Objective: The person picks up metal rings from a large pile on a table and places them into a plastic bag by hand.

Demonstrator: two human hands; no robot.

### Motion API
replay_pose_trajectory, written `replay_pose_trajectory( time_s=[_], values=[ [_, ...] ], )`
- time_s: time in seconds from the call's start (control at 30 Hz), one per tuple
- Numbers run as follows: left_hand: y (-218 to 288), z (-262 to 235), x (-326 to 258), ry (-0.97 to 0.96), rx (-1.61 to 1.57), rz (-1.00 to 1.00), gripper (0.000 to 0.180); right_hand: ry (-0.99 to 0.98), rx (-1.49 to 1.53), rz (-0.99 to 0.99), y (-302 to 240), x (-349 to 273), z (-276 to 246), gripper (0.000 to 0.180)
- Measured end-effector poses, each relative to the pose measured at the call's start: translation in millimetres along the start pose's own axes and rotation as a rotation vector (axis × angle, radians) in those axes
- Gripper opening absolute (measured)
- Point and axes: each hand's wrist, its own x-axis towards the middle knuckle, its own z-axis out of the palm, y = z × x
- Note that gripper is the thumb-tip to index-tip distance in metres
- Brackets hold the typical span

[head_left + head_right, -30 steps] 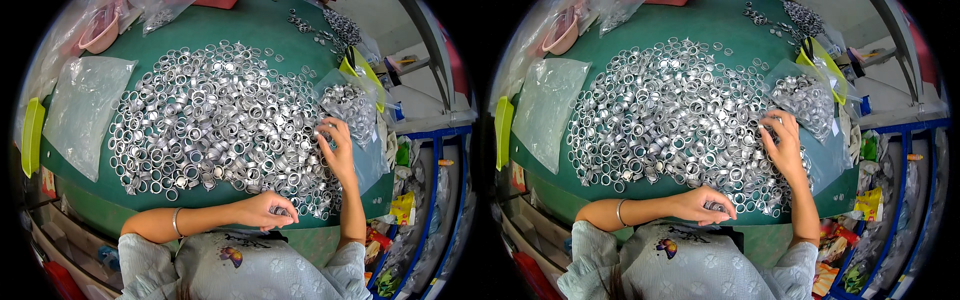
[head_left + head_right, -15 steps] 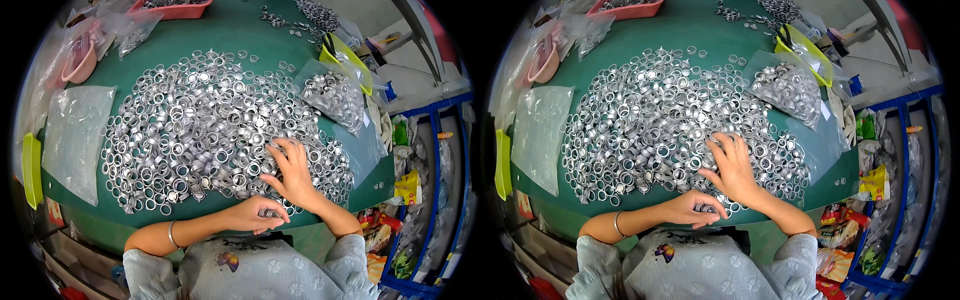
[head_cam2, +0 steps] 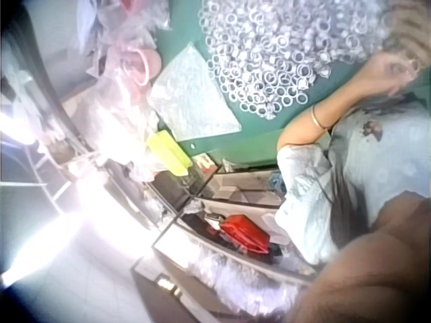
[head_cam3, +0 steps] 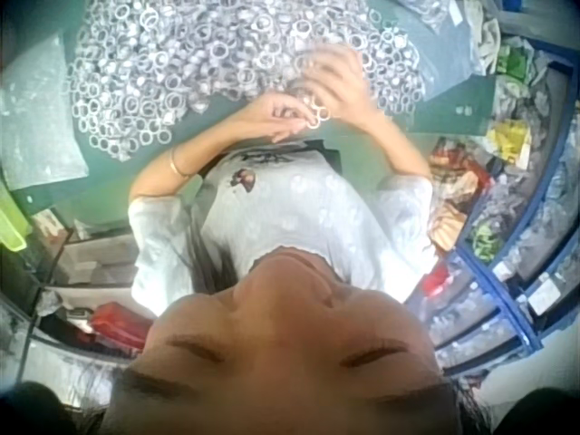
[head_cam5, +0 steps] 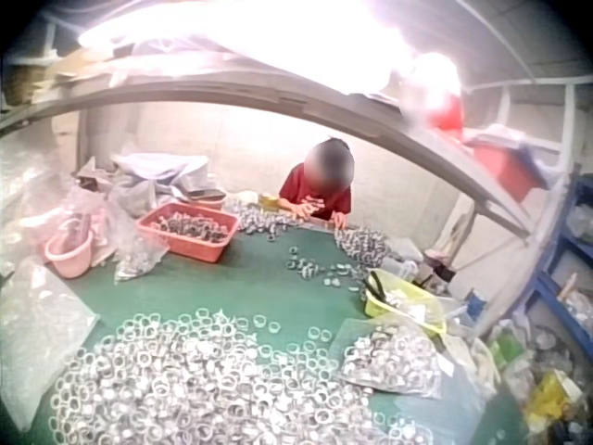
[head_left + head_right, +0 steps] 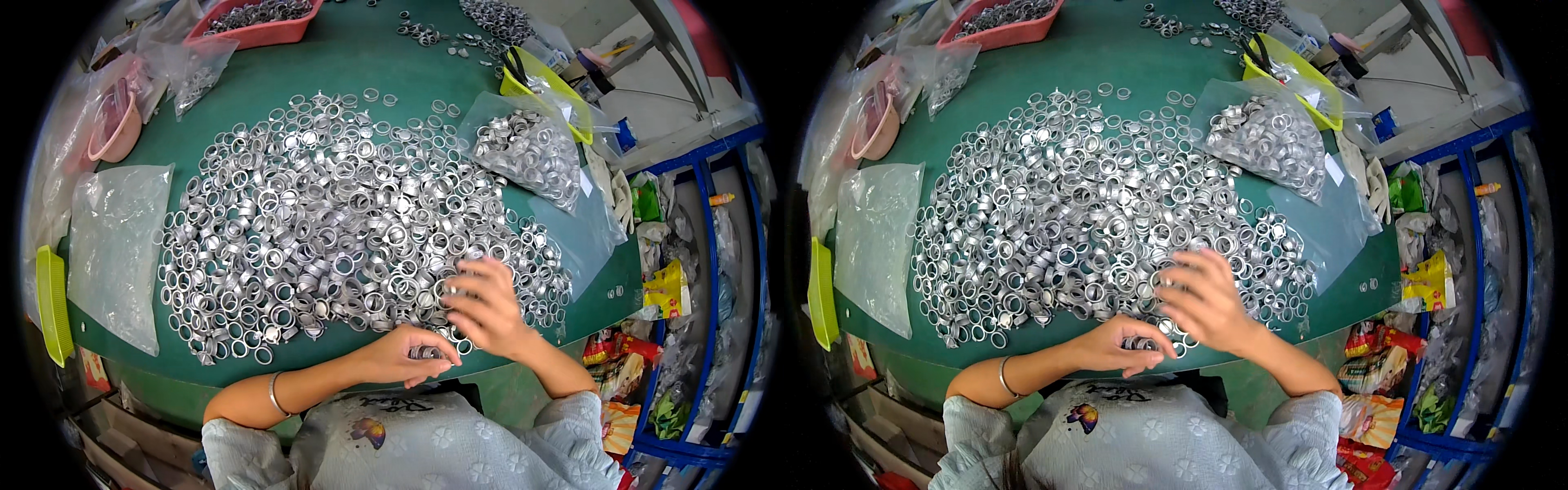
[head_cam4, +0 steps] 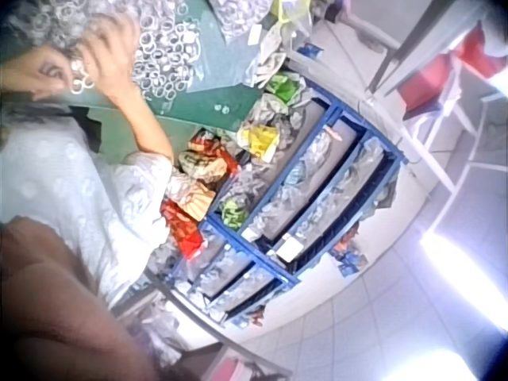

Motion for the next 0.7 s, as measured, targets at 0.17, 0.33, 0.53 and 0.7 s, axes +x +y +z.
replay_pose_trajectory(
  time_s=[0.17,0.33,0.53,0.7],
  values=[
    [-0.1,-0.9,-1.1,-0.012,-0.003,0.012,0.020,0.099,0.049,0.278,51.2,42.8,-10.1,0.022],
    [1.6,-0.9,-0.1,-0.029,0.003,0.004,0.020,-0.057,0.032,0.367,93.3,59.2,6.6,0.021],
    [2.5,-1.7,-2.2,-0.011,-0.035,-0.050,0.021,0.033,-0.021,0.352,96.3,53.2,9.6,0.014],
    [6.0,-1.1,-1.6,0.000,-0.050,-0.043,0.021,0.097,0.001,0.426,97.4,52.3,0.8,0.011]
  ],
)
